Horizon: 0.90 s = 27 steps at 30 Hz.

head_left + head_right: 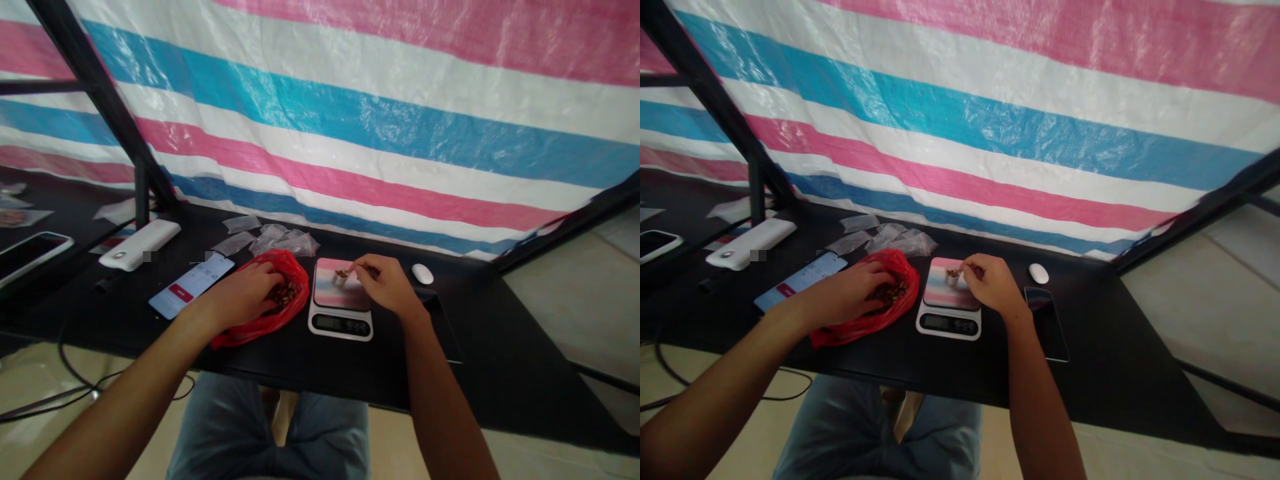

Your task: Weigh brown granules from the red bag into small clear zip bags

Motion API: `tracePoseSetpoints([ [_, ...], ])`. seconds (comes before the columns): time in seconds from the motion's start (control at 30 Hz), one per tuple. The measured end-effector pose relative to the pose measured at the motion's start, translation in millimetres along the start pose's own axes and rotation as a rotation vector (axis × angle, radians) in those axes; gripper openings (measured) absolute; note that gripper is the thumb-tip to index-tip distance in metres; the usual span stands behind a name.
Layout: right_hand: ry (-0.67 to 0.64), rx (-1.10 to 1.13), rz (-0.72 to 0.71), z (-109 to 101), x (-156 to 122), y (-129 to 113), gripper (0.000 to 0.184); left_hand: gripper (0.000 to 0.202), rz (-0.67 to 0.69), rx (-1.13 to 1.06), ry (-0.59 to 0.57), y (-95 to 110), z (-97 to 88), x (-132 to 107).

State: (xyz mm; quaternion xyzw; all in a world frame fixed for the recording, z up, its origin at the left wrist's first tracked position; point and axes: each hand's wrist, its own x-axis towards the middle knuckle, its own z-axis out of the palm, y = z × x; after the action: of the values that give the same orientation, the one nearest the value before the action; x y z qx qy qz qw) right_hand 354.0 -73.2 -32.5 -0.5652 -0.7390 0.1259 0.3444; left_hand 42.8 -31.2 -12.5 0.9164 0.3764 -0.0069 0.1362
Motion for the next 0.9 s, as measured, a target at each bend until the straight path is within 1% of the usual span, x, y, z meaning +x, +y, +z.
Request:
tracePoseSetpoints([
  [0.13, 0.02, -0.068, 0.018, -0.3, 0.7, 2.2, 0.019, 0.038, -0.001, 0.003, -0.037, 8.8, 1.1, 7.5],
  [0.27, 0.016, -0.134, 0.046, -0.3, 0.9, 3.2, 0.022, 0.031, 0.01, 0.001, -0.019, 11.7, 4.3, 11.8],
  [0.4, -0.005, -0.089, 0.032, 0.6, 0.0, 1.5, 0.022, 0.02, 0.033, -0.088, -0.013, 6.5, 5.5, 13.1],
  [0.53, -0.002, -0.015, 0.016, 1.4, -0.8, 0.0, 0.023, 0.024, 0.02, -0.086, -0.028, 1.1, 3.1, 14.8],
  [0.7, -0.001, -0.03, 0.019, 0.8, -0.3, 1.3, 0.024, 0.024, 0.035, -0.043, -0.041, 1.8, -8.4, 15.1],
  [0.9, -0.017, -0.061, 0.013, 1.2, -0.4, 2.3, 0.026, 0.019, 0.07, -0.037, 0.011, 12.9, -29.4, 18.5],
])
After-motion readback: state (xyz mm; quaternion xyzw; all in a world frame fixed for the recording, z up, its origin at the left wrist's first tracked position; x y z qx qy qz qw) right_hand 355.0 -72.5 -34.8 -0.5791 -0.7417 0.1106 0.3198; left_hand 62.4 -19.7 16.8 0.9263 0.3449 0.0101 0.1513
